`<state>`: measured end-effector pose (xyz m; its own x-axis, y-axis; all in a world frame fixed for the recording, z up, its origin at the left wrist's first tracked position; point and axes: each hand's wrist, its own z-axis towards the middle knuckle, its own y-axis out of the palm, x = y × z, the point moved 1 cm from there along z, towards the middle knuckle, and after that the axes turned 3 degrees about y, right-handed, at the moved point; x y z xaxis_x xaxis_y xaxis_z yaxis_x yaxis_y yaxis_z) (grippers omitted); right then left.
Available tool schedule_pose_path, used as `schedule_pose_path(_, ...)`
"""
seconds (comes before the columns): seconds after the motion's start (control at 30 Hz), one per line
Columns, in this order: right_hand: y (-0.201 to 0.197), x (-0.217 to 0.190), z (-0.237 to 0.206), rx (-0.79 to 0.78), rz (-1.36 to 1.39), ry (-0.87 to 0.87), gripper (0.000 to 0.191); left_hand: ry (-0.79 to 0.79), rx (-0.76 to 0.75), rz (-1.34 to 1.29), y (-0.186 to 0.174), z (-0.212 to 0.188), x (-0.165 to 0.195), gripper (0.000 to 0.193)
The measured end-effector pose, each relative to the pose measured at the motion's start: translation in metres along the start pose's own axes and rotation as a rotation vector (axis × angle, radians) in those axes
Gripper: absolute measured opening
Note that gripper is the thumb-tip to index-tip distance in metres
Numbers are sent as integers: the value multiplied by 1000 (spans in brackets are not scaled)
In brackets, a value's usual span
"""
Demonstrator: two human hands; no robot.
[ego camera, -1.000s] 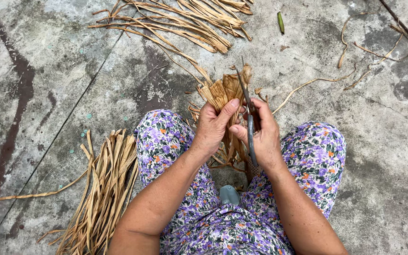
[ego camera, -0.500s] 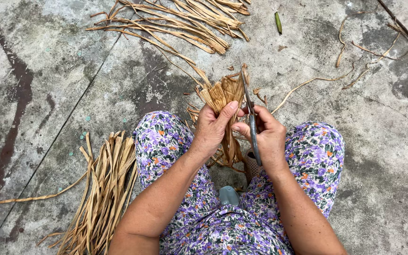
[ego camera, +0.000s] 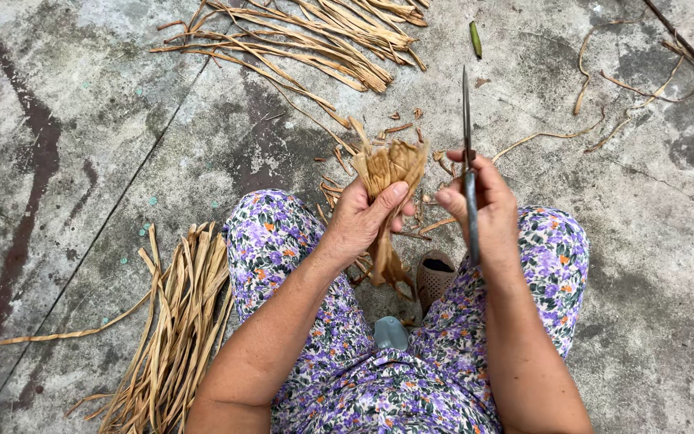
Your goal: The person sits on a concrete floor holding bundles of dried leaf strips and uses scissors to trim off dark, damaged edge portions, letting the cut scraps fall to the ground. They gather and reposition the strips by hand and set trimmed pieces onto a growing pile beside them.
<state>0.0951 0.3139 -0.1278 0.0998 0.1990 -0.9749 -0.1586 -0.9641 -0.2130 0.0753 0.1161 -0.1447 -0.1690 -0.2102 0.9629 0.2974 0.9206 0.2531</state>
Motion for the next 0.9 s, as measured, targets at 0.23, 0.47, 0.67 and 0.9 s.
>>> schedule_pose_path(0.23, -21, 0, 0, -246, -217, -111, 74, 147, -68, 280, -4, -3, 7, 47)
schedule_pose_path(0.47, -42, -11, 15, -242, -43, -115, 71, -84, -258, 600, -9, -5, 13, 43)
schedule_pose_path(0.67, -39, -35, 15, -449, 148, -226, 57, -129, -590, 467, -12, -6, 6, 37)
schedule_pose_path(0.9, -9, -49, 22, -479, 304, -124, 46, -131, -575, 360, -3, -4, 12, 43)
